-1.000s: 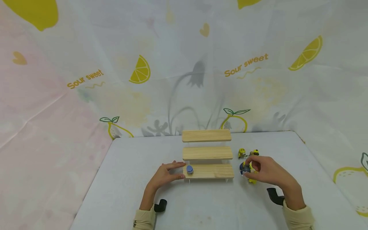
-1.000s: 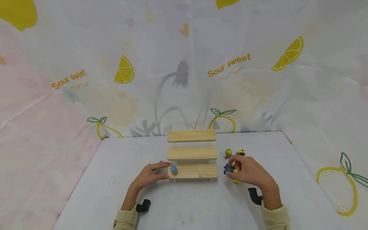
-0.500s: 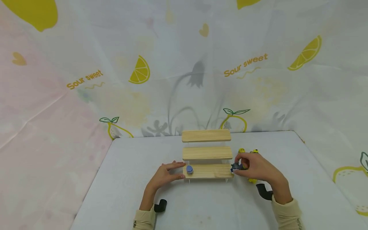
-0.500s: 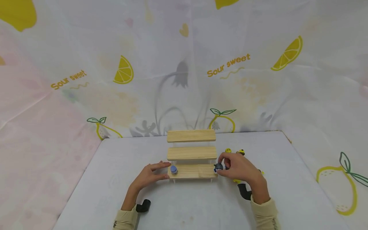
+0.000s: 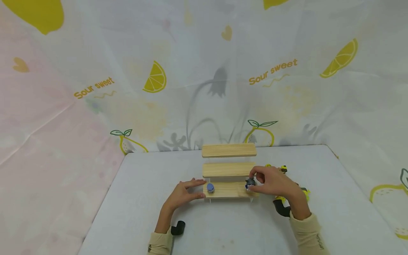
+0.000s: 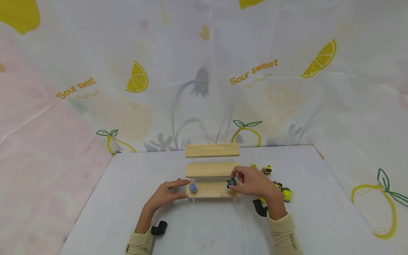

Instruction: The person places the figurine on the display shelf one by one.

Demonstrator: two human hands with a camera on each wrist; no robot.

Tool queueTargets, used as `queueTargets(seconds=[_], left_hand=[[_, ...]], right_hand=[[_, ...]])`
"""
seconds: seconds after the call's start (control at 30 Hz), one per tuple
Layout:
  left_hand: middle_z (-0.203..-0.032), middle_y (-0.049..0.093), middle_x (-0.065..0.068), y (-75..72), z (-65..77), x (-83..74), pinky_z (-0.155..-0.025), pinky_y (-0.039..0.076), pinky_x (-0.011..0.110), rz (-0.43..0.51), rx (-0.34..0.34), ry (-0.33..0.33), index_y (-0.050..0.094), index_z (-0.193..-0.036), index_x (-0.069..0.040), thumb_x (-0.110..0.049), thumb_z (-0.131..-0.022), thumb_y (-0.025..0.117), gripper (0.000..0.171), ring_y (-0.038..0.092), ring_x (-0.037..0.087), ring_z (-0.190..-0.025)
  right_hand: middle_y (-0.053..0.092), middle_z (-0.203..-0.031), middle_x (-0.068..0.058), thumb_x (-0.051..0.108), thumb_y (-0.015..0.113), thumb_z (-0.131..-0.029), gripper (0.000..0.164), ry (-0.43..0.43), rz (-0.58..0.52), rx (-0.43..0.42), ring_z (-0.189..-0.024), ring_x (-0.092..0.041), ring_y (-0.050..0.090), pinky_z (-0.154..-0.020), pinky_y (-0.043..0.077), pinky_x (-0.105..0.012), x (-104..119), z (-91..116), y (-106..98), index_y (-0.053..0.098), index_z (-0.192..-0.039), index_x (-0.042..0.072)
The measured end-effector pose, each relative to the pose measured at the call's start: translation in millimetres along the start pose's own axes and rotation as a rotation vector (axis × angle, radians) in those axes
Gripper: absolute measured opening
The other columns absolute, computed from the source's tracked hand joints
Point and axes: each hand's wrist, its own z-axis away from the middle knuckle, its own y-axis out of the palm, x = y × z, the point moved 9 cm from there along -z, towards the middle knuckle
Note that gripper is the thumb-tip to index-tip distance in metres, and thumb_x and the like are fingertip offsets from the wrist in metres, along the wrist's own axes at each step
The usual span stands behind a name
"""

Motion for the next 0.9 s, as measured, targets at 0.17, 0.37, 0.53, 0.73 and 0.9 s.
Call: queueTargets(seconds=[0.17,0.37,0.53,0.73,0.9], left_hand=[[-0.131,0.063,0.006,0.6,0.5,-1.3,-0.105,-0.003,0.076,0.004,-0.013,0.001,0.07,-0.126,-0.016,-0.024,-0.081,0.083,0.048,0.042,0.04,-0.135],[-0.13,0.062,0.015,-2.1,4.2,-25.7,-0.103,-0.003,0.078,0.016,-0.002,0.01,0.068,-0.126,-0.004,-0.014,-0.081,0.082,0.048,0.039,0.047,-0.134],[-0.13,0.063,0.005,0.4,0.8,-9.3,-0.105,-0.002,0.076,0.026,0.0,0.004,0.07,-0.126,-0.016,-0.025,-0.081,0.083,0.048,0.041,0.04,-0.136],[-0.131,0.062,-0.006,1.5,-1.3,3.7,-0.108,-0.002,0.073,-0.01,0.009,-0.015,0.069,-0.127,-0.028,-0.04,-0.079,0.082,0.051,0.041,0.032,-0.137],[-0.131,0.063,-0.002,0.9,-0.9,3.3,-0.107,-0.002,0.074,-0.002,0.004,-0.007,0.07,-0.127,-0.025,-0.036,-0.08,0.082,0.05,0.041,0.035,-0.137]], right_hand=[[0.041,-0.064,0.01,0.027,0.082,-0.082,0.025,-0.001,-0.043,0.035,-0.054,-0.002,0.038,-0.053,0.038,-0.022,3.8,-9.6,8.7,0.064,-0.094,0.014],[0.044,-0.064,0.011,0.022,0.082,-0.081,0.023,0.001,-0.049,0.063,-0.056,-0.004,0.043,-0.053,0.039,-0.023,12.6,-21.7,20.0,0.065,-0.094,0.015],[0.044,-0.064,0.011,0.024,0.083,-0.081,0.024,0.018,-0.029,0.072,-0.057,-0.004,0.043,-0.054,0.038,-0.023,13.4,-26.9,26.7,0.065,-0.094,0.015],[0.045,-0.065,0.011,0.027,0.082,-0.081,0.024,0.015,-0.012,0.077,-0.057,-0.004,0.043,-0.055,0.04,-0.024,13.3,-32.7,35.1,0.065,-0.095,0.017],[0.046,-0.064,0.01,0.027,0.081,-0.082,0.024,0.041,0.001,0.089,-0.056,-0.005,0.043,-0.054,0.039,-0.024,14.3,-37.0,40.9,0.065,-0.095,0.016]])
